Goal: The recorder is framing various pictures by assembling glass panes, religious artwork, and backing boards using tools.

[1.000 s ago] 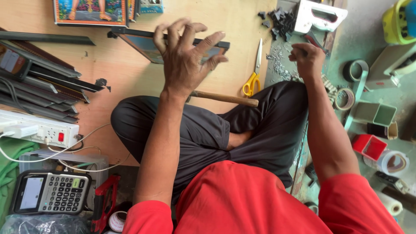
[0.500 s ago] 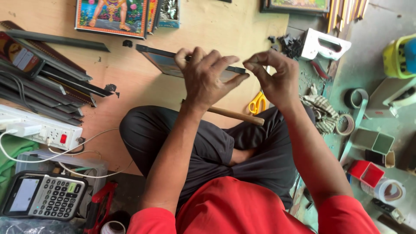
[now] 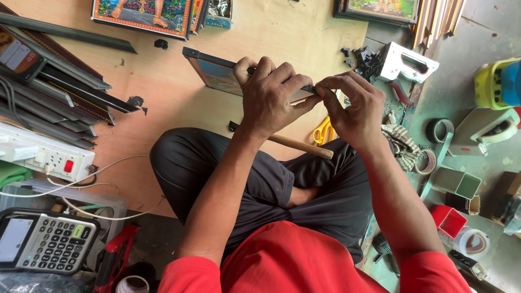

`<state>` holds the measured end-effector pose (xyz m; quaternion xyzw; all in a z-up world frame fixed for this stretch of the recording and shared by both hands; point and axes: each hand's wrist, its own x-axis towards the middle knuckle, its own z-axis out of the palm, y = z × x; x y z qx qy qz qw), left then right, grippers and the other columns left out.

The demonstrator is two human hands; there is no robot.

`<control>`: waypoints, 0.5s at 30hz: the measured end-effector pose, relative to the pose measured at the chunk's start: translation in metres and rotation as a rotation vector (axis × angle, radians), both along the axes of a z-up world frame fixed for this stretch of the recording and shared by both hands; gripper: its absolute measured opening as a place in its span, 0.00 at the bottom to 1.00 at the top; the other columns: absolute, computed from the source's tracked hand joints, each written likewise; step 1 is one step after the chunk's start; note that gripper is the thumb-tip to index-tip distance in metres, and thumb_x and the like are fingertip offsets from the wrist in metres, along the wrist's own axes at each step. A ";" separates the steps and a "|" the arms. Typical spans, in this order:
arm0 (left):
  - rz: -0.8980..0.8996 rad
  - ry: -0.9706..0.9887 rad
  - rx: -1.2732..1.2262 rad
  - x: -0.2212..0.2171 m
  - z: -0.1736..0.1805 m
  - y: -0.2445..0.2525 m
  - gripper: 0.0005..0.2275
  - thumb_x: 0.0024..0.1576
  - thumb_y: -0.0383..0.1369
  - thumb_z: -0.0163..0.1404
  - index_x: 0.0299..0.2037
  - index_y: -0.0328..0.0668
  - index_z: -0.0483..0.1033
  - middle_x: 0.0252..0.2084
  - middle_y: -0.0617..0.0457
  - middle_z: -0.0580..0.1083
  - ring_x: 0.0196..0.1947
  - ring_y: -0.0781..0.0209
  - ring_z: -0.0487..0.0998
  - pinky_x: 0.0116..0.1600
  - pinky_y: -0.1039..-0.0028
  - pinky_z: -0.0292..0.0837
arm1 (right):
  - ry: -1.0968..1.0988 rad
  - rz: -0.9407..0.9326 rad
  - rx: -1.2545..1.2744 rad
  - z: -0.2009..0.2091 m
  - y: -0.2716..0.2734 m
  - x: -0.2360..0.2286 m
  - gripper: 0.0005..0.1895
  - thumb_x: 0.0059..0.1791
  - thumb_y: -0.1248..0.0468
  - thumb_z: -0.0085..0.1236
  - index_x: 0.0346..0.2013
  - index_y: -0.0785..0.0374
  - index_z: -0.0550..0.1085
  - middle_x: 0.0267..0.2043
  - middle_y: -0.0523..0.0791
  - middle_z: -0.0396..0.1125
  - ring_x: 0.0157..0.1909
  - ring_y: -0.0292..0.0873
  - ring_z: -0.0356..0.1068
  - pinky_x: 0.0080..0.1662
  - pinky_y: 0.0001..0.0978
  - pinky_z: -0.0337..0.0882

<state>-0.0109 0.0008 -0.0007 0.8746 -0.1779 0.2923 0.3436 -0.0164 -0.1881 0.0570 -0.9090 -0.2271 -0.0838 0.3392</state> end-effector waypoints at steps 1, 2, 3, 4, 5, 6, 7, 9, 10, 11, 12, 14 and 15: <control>-0.003 -0.003 0.001 0.000 0.000 0.000 0.14 0.51 0.53 0.67 0.36 0.59 0.83 0.32 0.66 0.72 0.38 0.64 0.67 0.57 0.59 0.48 | 0.012 -0.006 -0.001 0.001 0.000 0.000 0.04 0.54 0.70 0.67 0.43 0.66 0.80 0.40 0.47 0.75 0.40 0.43 0.77 0.41 0.32 0.74; -0.002 -0.004 -0.002 0.000 0.000 0.000 0.14 0.51 0.53 0.67 0.36 0.59 0.83 0.32 0.66 0.72 0.38 0.64 0.67 0.57 0.59 0.48 | 0.012 -0.005 -0.003 0.003 -0.001 0.001 0.04 0.54 0.70 0.67 0.43 0.66 0.80 0.40 0.47 0.75 0.40 0.43 0.77 0.41 0.32 0.74; -0.003 0.005 -0.005 0.000 0.000 0.000 0.14 0.52 0.53 0.67 0.36 0.59 0.83 0.32 0.66 0.72 0.39 0.64 0.67 0.57 0.59 0.48 | 0.019 0.013 0.002 0.005 -0.001 0.001 0.05 0.54 0.70 0.67 0.43 0.66 0.80 0.41 0.47 0.75 0.41 0.43 0.77 0.42 0.32 0.74; -0.005 0.015 -0.008 -0.001 0.000 0.000 0.14 0.52 0.52 0.68 0.36 0.58 0.83 0.32 0.66 0.72 0.39 0.65 0.66 0.57 0.60 0.49 | 0.027 0.029 0.007 0.008 -0.001 0.001 0.05 0.54 0.70 0.66 0.44 0.67 0.79 0.42 0.48 0.75 0.42 0.43 0.78 0.43 0.32 0.75; -0.007 0.017 -0.010 -0.001 -0.001 0.000 0.14 0.52 0.52 0.68 0.36 0.58 0.83 0.32 0.66 0.72 0.39 0.65 0.66 0.57 0.60 0.49 | 0.029 0.028 0.004 0.008 -0.001 0.001 0.05 0.54 0.70 0.66 0.44 0.67 0.79 0.42 0.48 0.75 0.42 0.43 0.78 0.43 0.32 0.75; -0.006 0.011 -0.005 0.000 -0.001 0.000 0.14 0.53 0.53 0.67 0.36 0.58 0.83 0.32 0.66 0.72 0.39 0.65 0.66 0.57 0.59 0.49 | 0.022 0.042 -0.010 0.009 -0.001 0.002 0.05 0.54 0.70 0.66 0.44 0.66 0.79 0.42 0.47 0.75 0.42 0.43 0.78 0.43 0.32 0.75; -0.005 0.005 0.001 0.001 -0.001 0.000 0.14 0.53 0.53 0.67 0.37 0.58 0.82 0.32 0.66 0.72 0.39 0.65 0.67 0.57 0.59 0.48 | 0.015 0.057 -0.025 0.011 -0.001 0.004 0.05 0.54 0.70 0.65 0.45 0.66 0.79 0.42 0.47 0.75 0.42 0.43 0.78 0.43 0.33 0.75; -0.003 0.008 0.001 0.001 -0.001 0.000 0.15 0.53 0.53 0.67 0.36 0.58 0.82 0.32 0.66 0.72 0.39 0.65 0.66 0.57 0.59 0.49 | -0.008 0.053 -0.096 0.016 0.002 0.004 0.05 0.53 0.70 0.66 0.44 0.65 0.79 0.41 0.47 0.75 0.40 0.44 0.77 0.41 0.33 0.75; -0.003 0.014 0.003 0.000 -0.001 0.001 0.15 0.52 0.53 0.68 0.36 0.58 0.82 0.32 0.66 0.72 0.39 0.65 0.66 0.57 0.59 0.49 | -0.030 0.047 -0.166 0.018 0.004 0.003 0.06 0.52 0.69 0.66 0.43 0.64 0.79 0.39 0.46 0.74 0.39 0.44 0.77 0.39 0.34 0.74; -0.002 0.014 0.002 0.000 0.000 0.001 0.15 0.52 0.53 0.68 0.36 0.58 0.82 0.32 0.66 0.72 0.39 0.65 0.66 0.57 0.59 0.49 | -0.030 0.048 -0.166 0.020 0.005 0.003 0.06 0.52 0.69 0.66 0.43 0.64 0.79 0.39 0.46 0.74 0.39 0.44 0.77 0.39 0.34 0.74; -0.007 0.022 0.003 -0.001 0.000 0.001 0.15 0.52 0.53 0.67 0.36 0.58 0.82 0.32 0.66 0.72 0.39 0.64 0.67 0.57 0.59 0.49 | -0.034 0.047 -0.200 0.022 0.006 0.002 0.05 0.52 0.69 0.66 0.43 0.63 0.79 0.39 0.46 0.74 0.38 0.44 0.76 0.38 0.34 0.73; -0.013 0.030 0.003 -0.001 0.003 0.003 0.15 0.52 0.54 0.67 0.36 0.58 0.82 0.32 0.66 0.73 0.39 0.64 0.67 0.57 0.59 0.49 | -0.040 0.044 -0.233 0.023 0.009 0.001 0.05 0.52 0.69 0.66 0.43 0.62 0.80 0.38 0.45 0.74 0.36 0.44 0.76 0.37 0.33 0.73; -0.020 0.036 -0.009 -0.002 0.006 0.004 0.14 0.53 0.53 0.66 0.36 0.58 0.82 0.33 0.66 0.73 0.39 0.64 0.67 0.57 0.59 0.49 | -0.086 0.036 -0.245 0.022 0.011 0.000 0.04 0.53 0.68 0.67 0.42 0.62 0.80 0.38 0.45 0.74 0.35 0.43 0.75 0.37 0.34 0.73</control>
